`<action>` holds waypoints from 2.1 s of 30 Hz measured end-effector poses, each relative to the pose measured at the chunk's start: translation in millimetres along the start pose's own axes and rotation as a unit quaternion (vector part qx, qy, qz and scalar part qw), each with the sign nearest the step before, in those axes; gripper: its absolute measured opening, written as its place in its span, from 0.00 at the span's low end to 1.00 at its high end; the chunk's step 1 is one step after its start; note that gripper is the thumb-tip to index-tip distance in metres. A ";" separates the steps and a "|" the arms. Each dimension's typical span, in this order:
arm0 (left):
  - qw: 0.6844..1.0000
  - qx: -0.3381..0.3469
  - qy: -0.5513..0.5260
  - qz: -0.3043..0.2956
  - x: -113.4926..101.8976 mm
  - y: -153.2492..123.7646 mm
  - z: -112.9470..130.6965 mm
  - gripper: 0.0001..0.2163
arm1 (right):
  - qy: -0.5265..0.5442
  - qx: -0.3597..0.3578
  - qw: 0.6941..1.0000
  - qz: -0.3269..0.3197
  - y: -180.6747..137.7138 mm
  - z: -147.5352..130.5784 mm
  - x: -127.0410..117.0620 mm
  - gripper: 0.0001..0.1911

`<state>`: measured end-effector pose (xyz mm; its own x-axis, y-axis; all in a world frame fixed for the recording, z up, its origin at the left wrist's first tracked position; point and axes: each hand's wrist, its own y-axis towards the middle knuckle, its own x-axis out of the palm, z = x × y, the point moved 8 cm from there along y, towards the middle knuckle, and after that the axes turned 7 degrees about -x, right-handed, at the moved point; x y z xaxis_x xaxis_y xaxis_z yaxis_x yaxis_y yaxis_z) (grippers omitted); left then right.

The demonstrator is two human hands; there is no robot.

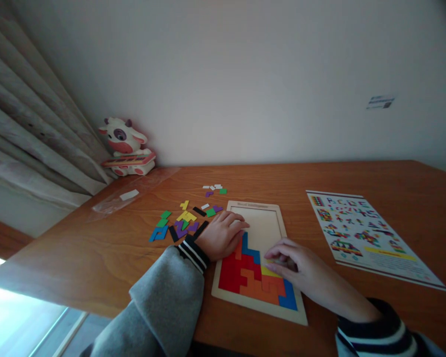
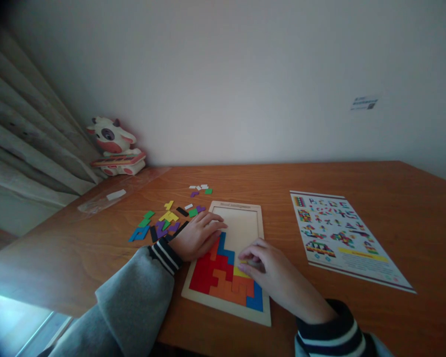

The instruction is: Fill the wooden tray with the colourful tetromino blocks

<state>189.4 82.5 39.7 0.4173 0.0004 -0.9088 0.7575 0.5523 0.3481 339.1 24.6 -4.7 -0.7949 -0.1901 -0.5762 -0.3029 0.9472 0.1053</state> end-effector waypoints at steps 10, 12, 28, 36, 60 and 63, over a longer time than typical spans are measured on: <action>1.000 -0.007 0.000 -0.001 0.1 -0.8 -3.3 0.13 | -0.049 0.018 0.999 0.006 1.3 2.0 -0.1 0.11; 1.000 -0.017 0.001 0.010 -0.2 -0.9 -5.7 0.13 | -0.050 0.016 0.999 0.006 0.8 2.0 0.0 0.11; 0.874 -0.420 0.232 0.079 -48.9 -50.7 -143.4 0.16 | -0.046 0.001 0.999 0.008 -3.7 3.2 3.2 0.16; 0.872 -0.448 0.193 0.033 -47.1 -66.5 -180.4 0.13 | -0.057 -0.019 0.997 0.040 -8.2 -2.5 0.7 0.15; 0.940 -0.318 0.108 -0.054 -44.1 -62.9 -139.4 0.12 | -0.052 -0.009 0.998 0.040 -6.6 -7.9 -1.0 0.14; 0.941 -0.312 0.124 -0.049 -41.9 -60.7 -138.3 0.12 | -0.058 -0.010 0.997 0.043 -6.7 -8.6 -1.2 0.14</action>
<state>56.5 164.3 24.7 0.1718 0.0759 -0.9822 0.3123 0.9414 0.1273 337.6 16.3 2.3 -0.7527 -0.0769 -0.6539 -0.2478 0.9532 0.1732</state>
